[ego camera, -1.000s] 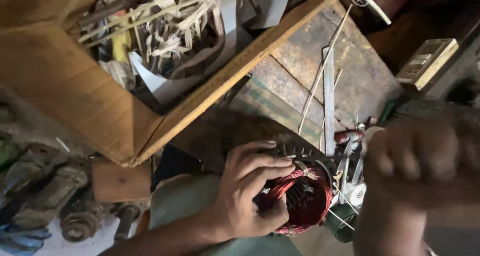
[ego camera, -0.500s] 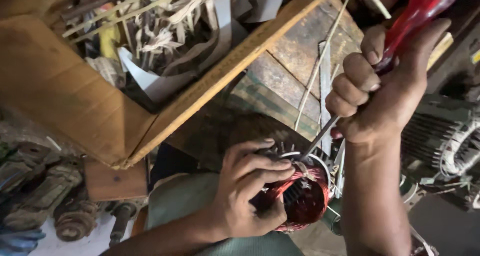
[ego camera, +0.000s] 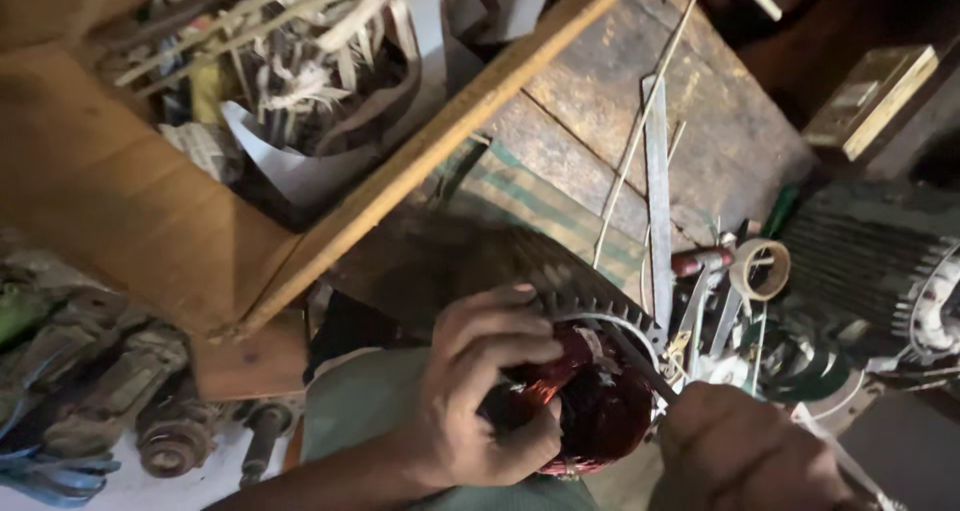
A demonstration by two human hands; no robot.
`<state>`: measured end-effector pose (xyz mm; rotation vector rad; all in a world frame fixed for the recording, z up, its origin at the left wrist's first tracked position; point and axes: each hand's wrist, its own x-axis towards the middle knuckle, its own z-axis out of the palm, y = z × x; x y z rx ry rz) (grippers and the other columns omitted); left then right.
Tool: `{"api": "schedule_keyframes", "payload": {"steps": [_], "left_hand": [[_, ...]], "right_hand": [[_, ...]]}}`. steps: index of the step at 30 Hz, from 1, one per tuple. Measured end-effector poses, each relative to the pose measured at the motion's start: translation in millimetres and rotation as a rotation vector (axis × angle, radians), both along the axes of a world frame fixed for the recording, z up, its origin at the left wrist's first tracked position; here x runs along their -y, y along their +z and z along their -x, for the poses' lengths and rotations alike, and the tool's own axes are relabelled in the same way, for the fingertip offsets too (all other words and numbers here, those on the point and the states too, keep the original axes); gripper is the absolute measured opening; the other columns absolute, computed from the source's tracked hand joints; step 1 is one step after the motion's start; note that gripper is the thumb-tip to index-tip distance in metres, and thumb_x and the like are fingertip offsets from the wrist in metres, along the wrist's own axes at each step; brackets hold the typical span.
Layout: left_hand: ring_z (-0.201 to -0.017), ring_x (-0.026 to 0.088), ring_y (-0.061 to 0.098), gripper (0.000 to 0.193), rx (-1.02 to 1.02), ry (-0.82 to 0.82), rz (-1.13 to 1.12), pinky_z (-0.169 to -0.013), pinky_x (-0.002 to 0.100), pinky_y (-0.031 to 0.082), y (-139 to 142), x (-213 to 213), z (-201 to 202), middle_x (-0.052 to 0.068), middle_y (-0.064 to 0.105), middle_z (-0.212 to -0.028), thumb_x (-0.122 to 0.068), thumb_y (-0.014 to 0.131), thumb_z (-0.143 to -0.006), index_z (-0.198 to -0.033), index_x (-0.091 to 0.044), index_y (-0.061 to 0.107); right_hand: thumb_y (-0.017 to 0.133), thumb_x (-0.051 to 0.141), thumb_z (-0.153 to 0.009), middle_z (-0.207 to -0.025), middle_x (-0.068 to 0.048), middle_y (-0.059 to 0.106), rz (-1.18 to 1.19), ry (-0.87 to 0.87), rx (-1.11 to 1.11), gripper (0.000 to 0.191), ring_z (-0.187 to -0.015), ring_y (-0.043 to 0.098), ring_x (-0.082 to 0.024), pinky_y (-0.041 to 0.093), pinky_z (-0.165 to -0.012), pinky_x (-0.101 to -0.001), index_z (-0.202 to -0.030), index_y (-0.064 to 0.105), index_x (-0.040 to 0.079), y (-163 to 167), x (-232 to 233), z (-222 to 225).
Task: The person works on a motor stator, using a hammer to tap and adjust the copper windings. They then cut and insert green insulating tape into the stator slots, followed by white tape, and use a hammer to secure the windings.
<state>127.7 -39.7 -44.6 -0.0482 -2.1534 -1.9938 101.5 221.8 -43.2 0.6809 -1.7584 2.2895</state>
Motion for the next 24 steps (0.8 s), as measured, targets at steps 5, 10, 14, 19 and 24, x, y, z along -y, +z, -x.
{"api": "schedule_keyframes", "payload": {"steps": [5,10,14,19,24], "left_hand": [[-0.135,0.037,0.059,0.047,0.031,-0.02,0.005,-0.116,0.048,0.05,-1.4,1.4,-2.5,0.018,0.056,-0.137,-0.017,0.083,-0.076,-0.117,-0.001,0.066],[-0.133,0.037,0.06,0.041,-0.014,-0.01,0.015,-0.116,0.047,0.051,-1.1,-0.6,2.0,0.013,0.062,-0.127,-0.015,0.082,-0.074,-0.111,-0.003,0.067],[-0.131,0.036,0.061,0.039,-0.018,0.005,0.04,-0.115,0.048,0.051,-1.4,-3.2,5.0,0.011,0.066,-0.121,-0.013,0.081,-0.074,-0.109,-0.003,0.068],[-0.131,0.035,0.061,0.038,-0.012,0.01,0.008,-0.117,0.048,0.052,-0.8,-2.9,2.8,0.011,0.064,-0.122,-0.014,0.082,-0.077,-0.11,-0.003,0.067],[-0.136,0.038,0.057,0.045,-0.003,-0.007,0.069,-0.116,0.049,0.051,3.4,-4.0,0.1,0.018,0.056,-0.135,-0.018,0.08,-0.083,-0.12,-0.001,0.062]], "right_hand": [[0.045,0.056,-0.104,-0.054,0.006,0.033,-0.058,-0.058,-0.034,0.044,-0.045,0.027,-0.01,0.027,-0.039,-0.0351,-0.085,0.05,0.017,-3.5,20.1,-23.7],[0.045,0.053,-0.104,-0.055,0.005,0.034,0.02,0.008,-0.02,0.041,-0.045,0.029,-0.011,0.029,-0.041,-0.0357,-0.086,0.049,0.018,29.3,17.6,35.8],[0.045,0.051,-0.105,-0.057,0.005,0.035,0.018,-0.003,0.002,0.038,-0.045,0.031,-0.012,0.031,-0.042,-0.0362,-0.086,0.049,0.018,37.4,15.5,37.6],[0.045,0.048,-0.106,-0.058,0.004,0.037,-0.091,-0.098,-0.041,0.035,-0.046,0.033,-0.012,0.033,-0.043,-0.0368,-0.088,0.048,0.019,19.1,26.6,-19.4],[0.046,0.045,-0.107,-0.059,0.004,0.038,0.005,0.174,-0.011,0.032,-0.046,0.036,-0.013,0.035,-0.045,-0.0375,-0.089,0.047,0.02,37.1,6.3,29.7]]}}
